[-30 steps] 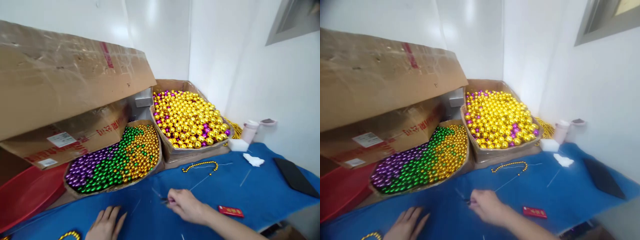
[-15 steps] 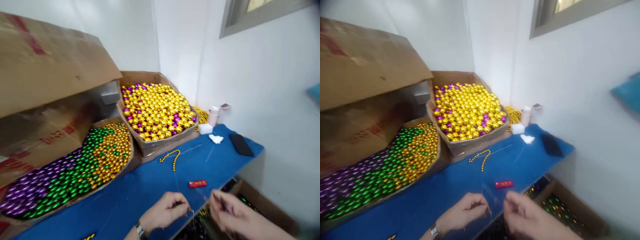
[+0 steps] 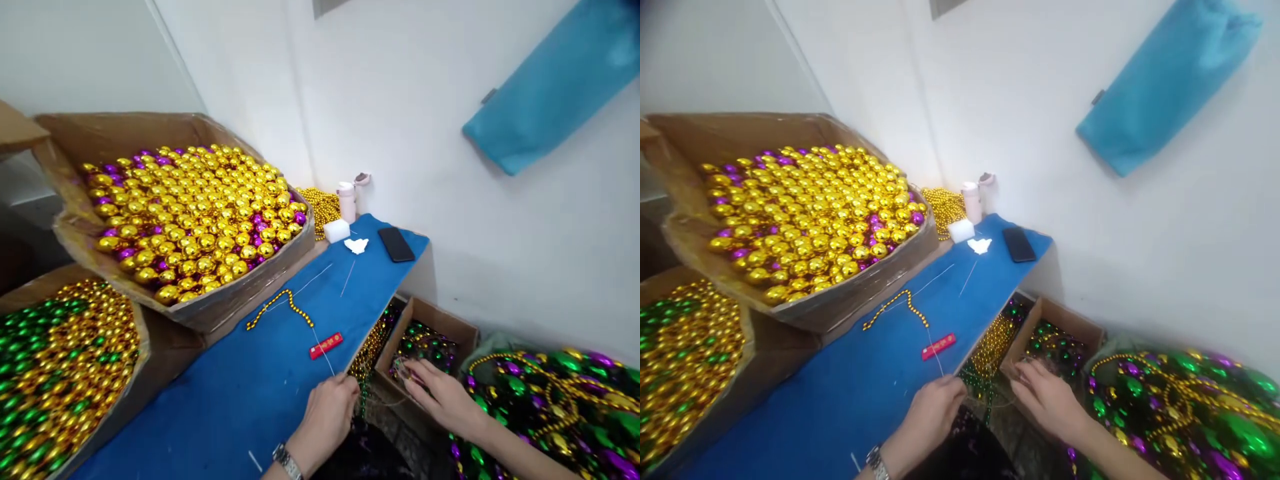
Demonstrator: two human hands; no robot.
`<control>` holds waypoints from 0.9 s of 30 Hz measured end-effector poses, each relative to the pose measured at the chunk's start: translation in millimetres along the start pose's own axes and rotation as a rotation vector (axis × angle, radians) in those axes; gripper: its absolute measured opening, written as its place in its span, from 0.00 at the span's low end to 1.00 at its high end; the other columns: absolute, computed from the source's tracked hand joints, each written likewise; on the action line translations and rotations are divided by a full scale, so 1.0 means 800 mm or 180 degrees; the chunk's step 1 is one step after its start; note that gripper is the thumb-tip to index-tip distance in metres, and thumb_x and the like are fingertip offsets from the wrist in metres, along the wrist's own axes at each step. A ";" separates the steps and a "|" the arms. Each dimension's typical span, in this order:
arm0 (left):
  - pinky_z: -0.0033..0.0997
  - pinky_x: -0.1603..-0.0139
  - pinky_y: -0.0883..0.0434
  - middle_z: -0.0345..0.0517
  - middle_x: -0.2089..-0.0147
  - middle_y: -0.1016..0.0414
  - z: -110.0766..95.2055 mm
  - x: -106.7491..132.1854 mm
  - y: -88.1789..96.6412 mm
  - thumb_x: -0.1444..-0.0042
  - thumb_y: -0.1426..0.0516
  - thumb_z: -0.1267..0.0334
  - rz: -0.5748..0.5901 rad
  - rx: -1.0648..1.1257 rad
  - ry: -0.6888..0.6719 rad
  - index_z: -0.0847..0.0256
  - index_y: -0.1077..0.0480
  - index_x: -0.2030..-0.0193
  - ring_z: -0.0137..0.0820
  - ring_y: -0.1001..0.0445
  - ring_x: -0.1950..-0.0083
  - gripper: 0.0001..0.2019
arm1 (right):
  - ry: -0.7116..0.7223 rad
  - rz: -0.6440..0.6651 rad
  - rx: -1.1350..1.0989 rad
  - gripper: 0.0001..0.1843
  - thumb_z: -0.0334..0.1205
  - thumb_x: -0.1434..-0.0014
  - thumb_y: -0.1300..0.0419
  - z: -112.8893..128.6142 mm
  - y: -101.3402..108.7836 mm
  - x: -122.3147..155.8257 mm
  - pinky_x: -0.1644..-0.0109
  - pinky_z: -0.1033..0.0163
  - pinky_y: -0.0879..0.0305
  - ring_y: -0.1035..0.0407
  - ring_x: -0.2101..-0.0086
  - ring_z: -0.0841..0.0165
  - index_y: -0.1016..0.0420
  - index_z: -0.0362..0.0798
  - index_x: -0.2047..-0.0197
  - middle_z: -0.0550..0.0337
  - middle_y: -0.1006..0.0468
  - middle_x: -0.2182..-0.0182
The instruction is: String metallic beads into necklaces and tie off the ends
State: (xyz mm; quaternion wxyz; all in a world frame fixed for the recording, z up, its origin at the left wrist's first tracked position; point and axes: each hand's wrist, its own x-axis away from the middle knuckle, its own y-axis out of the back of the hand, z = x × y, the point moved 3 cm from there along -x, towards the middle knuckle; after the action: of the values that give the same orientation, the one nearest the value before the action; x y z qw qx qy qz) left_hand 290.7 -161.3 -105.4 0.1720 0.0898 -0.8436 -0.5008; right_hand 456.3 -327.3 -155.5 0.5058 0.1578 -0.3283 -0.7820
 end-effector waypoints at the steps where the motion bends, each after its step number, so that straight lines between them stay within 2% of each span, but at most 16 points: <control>1: 0.27 0.68 0.37 0.44 0.63 0.26 0.001 -0.002 0.001 0.39 0.54 0.68 0.0010 -0.0054 0.0004 0.56 0.31 0.65 0.32 0.27 0.65 0.11 | 0.0118 0.0045 0.0123 0.18 0.50 0.36 0.54 0.009 0.005 -0.005 0.54 0.58 0.37 0.31 0.58 0.63 0.31 0.54 0.50 0.55 0.28 0.58; 4: 0.27 0.68 0.37 0.44 0.64 0.26 0.001 -0.008 0.004 0.39 0.54 0.67 0.0022 -0.0192 0.0025 0.56 0.32 0.65 0.33 0.26 0.65 0.11 | 0.0489 0.0149 0.0447 0.17 0.49 0.36 0.54 0.040 0.021 -0.020 0.55 0.60 0.37 0.30 0.61 0.65 0.29 0.57 0.51 0.58 0.25 0.63; 7: 0.28 0.69 0.37 0.44 0.64 0.26 0.002 -0.011 0.003 0.39 0.54 0.68 0.0024 -0.0283 0.0063 0.56 0.33 0.65 0.33 0.26 0.66 0.10 | 0.0669 0.0055 0.0674 0.18 0.51 0.39 0.49 0.057 0.038 -0.030 0.57 0.60 0.37 0.31 0.61 0.63 0.30 0.56 0.49 0.58 0.25 0.63; 11: 0.28 0.68 0.36 0.45 0.64 0.25 0.004 -0.012 0.004 0.39 0.55 0.67 0.0051 -0.0323 0.0093 0.56 0.33 0.65 0.34 0.25 0.66 0.11 | 0.0645 -0.0189 0.0744 0.20 0.47 0.38 0.49 0.057 0.063 -0.032 0.59 0.62 0.36 0.31 0.63 0.66 0.36 0.53 0.44 0.57 0.26 0.62; 16: 0.27 0.66 0.35 0.46 0.63 0.26 0.003 -0.014 0.007 0.38 0.55 0.68 0.0087 -0.0305 0.0093 0.56 0.33 0.65 0.33 0.25 0.65 0.11 | 0.0700 -0.0242 0.0902 0.19 0.48 0.36 0.52 0.062 0.082 -0.030 0.61 0.62 0.37 0.32 0.64 0.67 0.35 0.52 0.45 0.56 0.27 0.63; 19: 0.27 0.66 0.35 0.46 0.64 0.25 0.001 -0.014 0.008 0.38 0.55 0.68 0.0083 -0.0321 0.0099 0.57 0.33 0.66 0.33 0.25 0.65 0.11 | 0.0874 -0.0042 0.1096 0.18 0.48 0.35 0.54 0.073 0.070 -0.031 0.61 0.62 0.38 0.32 0.64 0.66 0.33 0.53 0.47 0.57 0.26 0.64; 22: 0.27 0.67 0.36 0.45 0.64 0.25 0.000 -0.015 0.008 0.39 0.54 0.68 0.0066 -0.0358 0.0104 0.57 0.33 0.66 0.34 0.25 0.65 0.11 | 0.1085 0.0282 0.1348 0.17 0.51 0.36 0.53 0.083 0.039 -0.033 0.64 0.63 0.39 0.31 0.66 0.66 0.28 0.53 0.54 0.58 0.24 0.67; 27: 0.28 0.68 0.37 0.44 0.65 0.25 -0.001 -0.014 0.009 0.39 0.55 0.69 0.0044 -0.0433 0.0087 0.56 0.33 0.67 0.33 0.25 0.67 0.11 | 0.1124 0.0451 0.1675 0.16 0.50 0.38 0.51 0.081 -0.002 -0.041 0.67 0.64 0.40 0.30 0.68 0.64 0.28 0.50 0.61 0.57 0.23 0.68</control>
State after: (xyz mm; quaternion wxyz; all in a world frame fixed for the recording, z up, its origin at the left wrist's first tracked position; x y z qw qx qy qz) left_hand 301.8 -154.9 -101.4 0.1926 0.0790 -0.8058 -0.5545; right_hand 432.1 -274.7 -111.5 0.5499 0.3931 -0.4366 -0.5936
